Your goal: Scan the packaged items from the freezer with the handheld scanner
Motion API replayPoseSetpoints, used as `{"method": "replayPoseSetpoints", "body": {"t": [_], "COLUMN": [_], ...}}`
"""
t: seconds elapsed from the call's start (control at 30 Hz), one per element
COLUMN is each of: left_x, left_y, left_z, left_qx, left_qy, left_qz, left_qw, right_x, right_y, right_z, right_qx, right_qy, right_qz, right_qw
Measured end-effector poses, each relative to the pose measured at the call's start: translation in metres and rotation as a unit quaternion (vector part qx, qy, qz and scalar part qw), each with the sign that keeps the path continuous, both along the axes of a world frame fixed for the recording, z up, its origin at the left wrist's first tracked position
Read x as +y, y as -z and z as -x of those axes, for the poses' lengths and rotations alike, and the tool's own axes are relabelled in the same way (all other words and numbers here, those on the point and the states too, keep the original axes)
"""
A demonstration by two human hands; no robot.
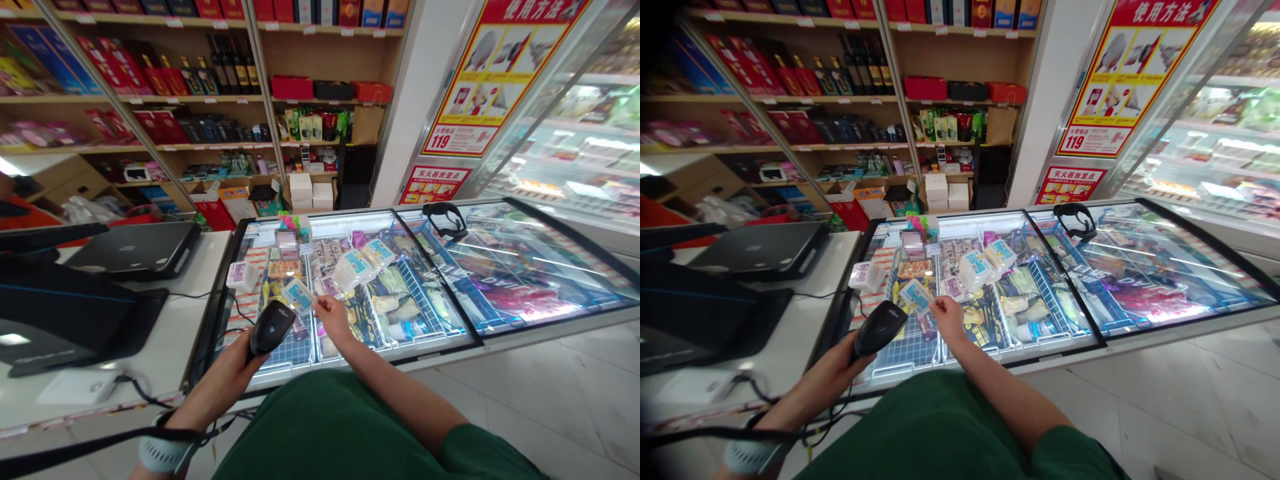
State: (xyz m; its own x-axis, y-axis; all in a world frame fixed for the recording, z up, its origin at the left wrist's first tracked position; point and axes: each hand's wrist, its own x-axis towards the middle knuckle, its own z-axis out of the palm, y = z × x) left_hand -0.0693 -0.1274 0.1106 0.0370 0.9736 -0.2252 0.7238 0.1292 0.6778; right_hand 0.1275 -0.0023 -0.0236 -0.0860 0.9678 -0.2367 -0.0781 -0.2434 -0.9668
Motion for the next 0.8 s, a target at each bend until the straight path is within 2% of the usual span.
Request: {"method": "replayPoseSetpoints", "body": {"t": [0.2,0.4,0.63,0.8], "left_x": [-0.002,-0.005,-0.006,-0.008], "left_y": [0.002,0.001,0.007,0.012], "left_z": [0.001,0.0,0.006,0.008], "left_qx": [-0.005,-0.008,-0.015,-0.019], "left_qy": [-0.008,-0.029,-0.023,-0.039], "left_qz": [-0.03,-0.04,-0.028,-0.022], "left_qw": [1.0,0.999,0.999,0.999], "right_x": [0.012,0.034,0.045,0.044], "right_y": [0.017,0.038,0.053,0.052], "right_z": [-0.024,-0.046,-0.046,-0.048], "right_qx": [-0.013,-0.054,-0.105,-0.142], "right_qy": [0.056,0.114,0.121,0.111], "right_qz": [0.079,0.121,0.134,0.131], "right_qw": [0.995,0.985,0.978,0.975]}}
